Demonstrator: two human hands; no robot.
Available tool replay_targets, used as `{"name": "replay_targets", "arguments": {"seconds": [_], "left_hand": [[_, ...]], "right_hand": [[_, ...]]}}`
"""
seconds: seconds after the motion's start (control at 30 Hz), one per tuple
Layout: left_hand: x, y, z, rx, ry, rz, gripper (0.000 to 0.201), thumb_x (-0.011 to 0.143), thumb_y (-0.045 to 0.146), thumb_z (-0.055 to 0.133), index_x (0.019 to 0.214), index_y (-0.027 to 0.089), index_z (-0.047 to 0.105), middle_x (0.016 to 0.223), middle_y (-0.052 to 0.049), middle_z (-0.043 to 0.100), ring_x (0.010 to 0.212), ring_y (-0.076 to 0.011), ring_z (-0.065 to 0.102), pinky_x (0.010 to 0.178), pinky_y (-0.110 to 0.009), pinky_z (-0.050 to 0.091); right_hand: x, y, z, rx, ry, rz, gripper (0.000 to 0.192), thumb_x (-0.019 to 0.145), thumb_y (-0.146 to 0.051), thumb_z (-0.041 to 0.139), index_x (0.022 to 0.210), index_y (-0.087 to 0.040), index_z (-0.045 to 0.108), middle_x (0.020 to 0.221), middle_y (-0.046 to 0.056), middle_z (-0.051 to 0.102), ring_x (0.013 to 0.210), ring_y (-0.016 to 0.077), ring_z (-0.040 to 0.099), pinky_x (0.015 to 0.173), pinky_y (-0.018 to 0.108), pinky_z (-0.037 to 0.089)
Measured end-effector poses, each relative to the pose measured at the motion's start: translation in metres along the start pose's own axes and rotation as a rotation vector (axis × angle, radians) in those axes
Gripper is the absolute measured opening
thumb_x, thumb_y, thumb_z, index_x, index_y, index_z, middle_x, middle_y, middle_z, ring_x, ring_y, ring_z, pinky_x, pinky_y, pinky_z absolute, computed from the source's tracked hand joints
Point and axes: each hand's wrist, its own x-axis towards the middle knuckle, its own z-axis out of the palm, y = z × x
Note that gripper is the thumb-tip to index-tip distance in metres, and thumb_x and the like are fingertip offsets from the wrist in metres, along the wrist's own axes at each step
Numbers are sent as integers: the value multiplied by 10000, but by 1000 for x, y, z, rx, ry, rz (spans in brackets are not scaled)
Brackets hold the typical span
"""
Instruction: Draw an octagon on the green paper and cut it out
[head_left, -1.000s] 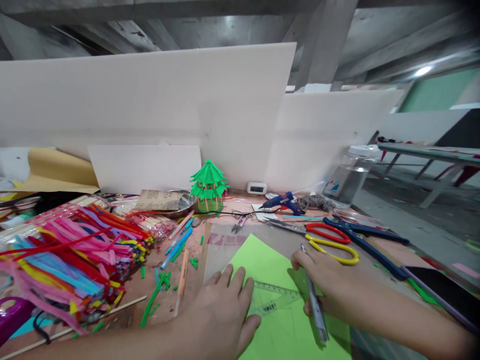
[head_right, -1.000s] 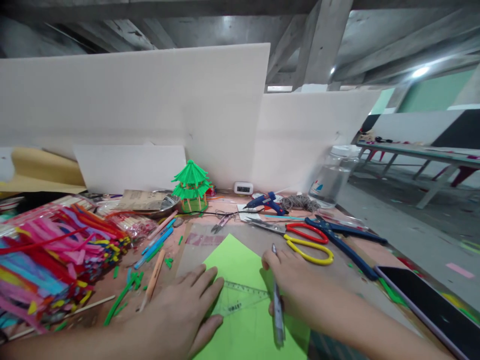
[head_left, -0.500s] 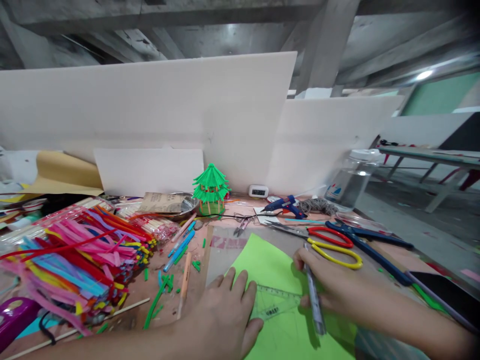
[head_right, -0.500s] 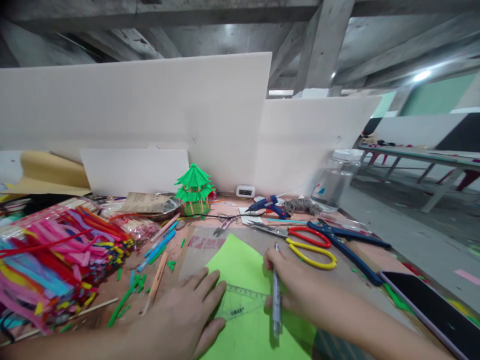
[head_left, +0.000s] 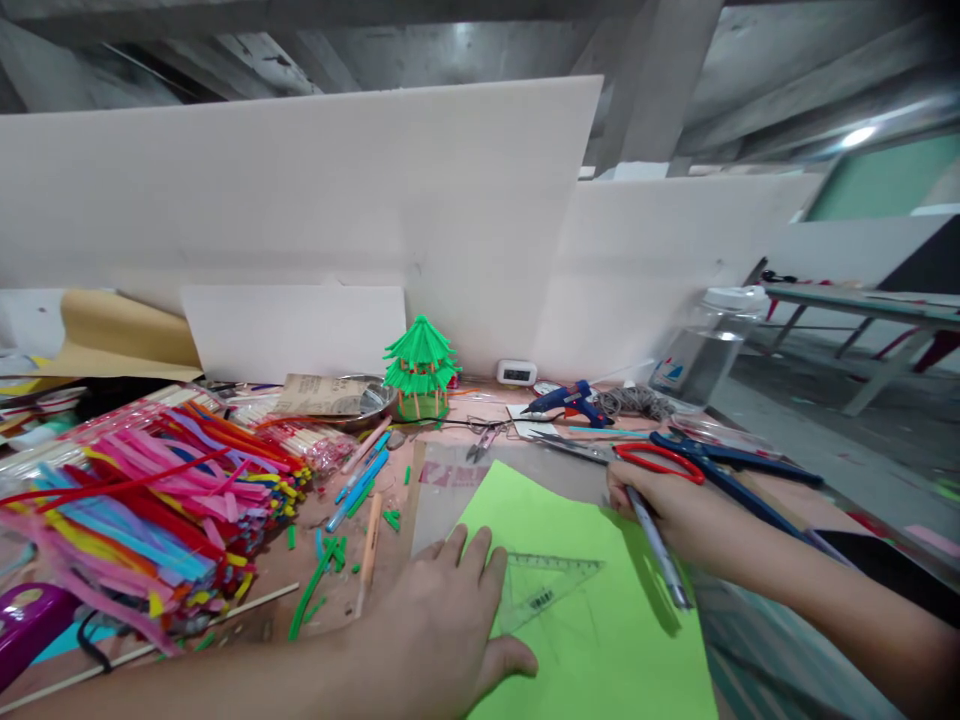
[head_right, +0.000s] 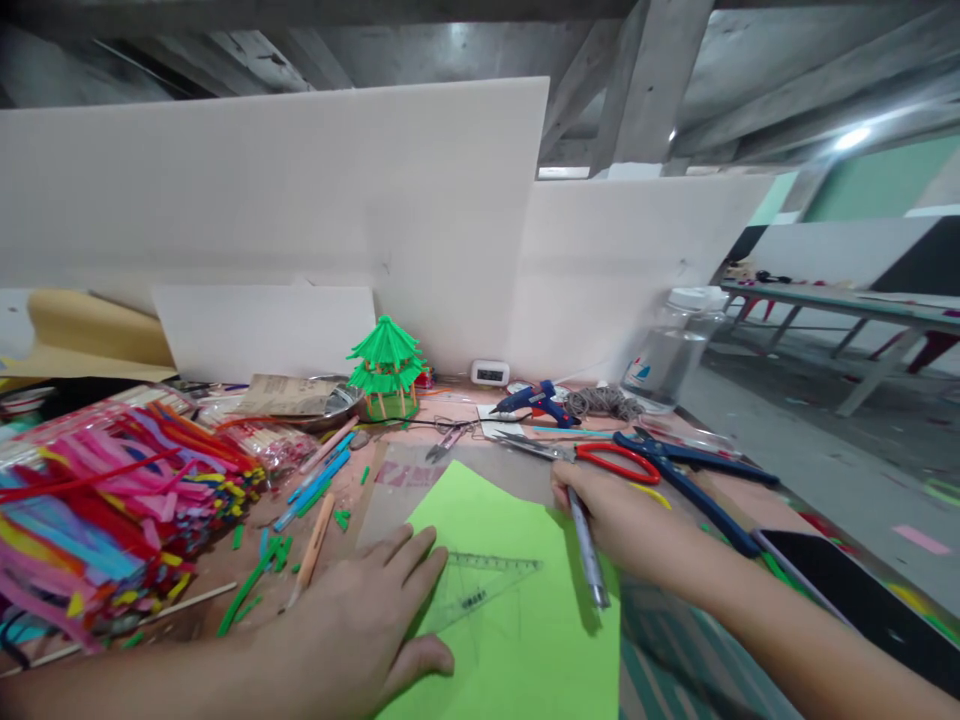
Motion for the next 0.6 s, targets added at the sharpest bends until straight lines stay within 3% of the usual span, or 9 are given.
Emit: {"name": "replay_targets", "arguments": {"seconds": [0.17, 0.33, 0.47, 0.6], "left_hand": [[-1, 3, -1, 40, -68, 5, 906, 986, 767, 353, 1501, 37, 502, 1520, -300, 504, 1369, -431, 563, 1044, -541, 557], [-5, 10, 4, 77, -82, 2, 884, 969, 754, 449, 1489, 43, 521, 1462, -317, 553, 1330, -453, 591, 973, -533, 595], [-7, 13, 6, 103, -47, 15, 684, 1009, 613, 544, 1416, 64, 588, 1399, -289, 624, 1194, -420, 688, 868, -487, 630], [-7, 10, 2, 111, 15, 65, 421, 1064, 415, 513, 1306, 92, 632, 1293, -224, 688, 1030, -339, 726, 771, -443, 626]], "right_hand": [[4, -3, 10, 38, -46, 3, 130, 766, -127, 500, 812, -240, 457, 735, 13, 607, 673, 206, 566, 606, 293, 410], [1, -1, 5, 94, -89, -5, 85, 775, -169, 548, 782, -241, 503, 684, -6, 580, 614, 190, 533, 552, 272, 400], [5, 0, 14, 133, 7, -6, 131, 742, -130, 488, 802, -244, 466, 716, 2, 581, 656, 195, 548, 606, 291, 419], [8, -1, 30, 178, 93, 18, 97, 781, -181, 469, 821, -255, 421, 730, 2, 576, 646, 189, 544, 608, 293, 431]]}}
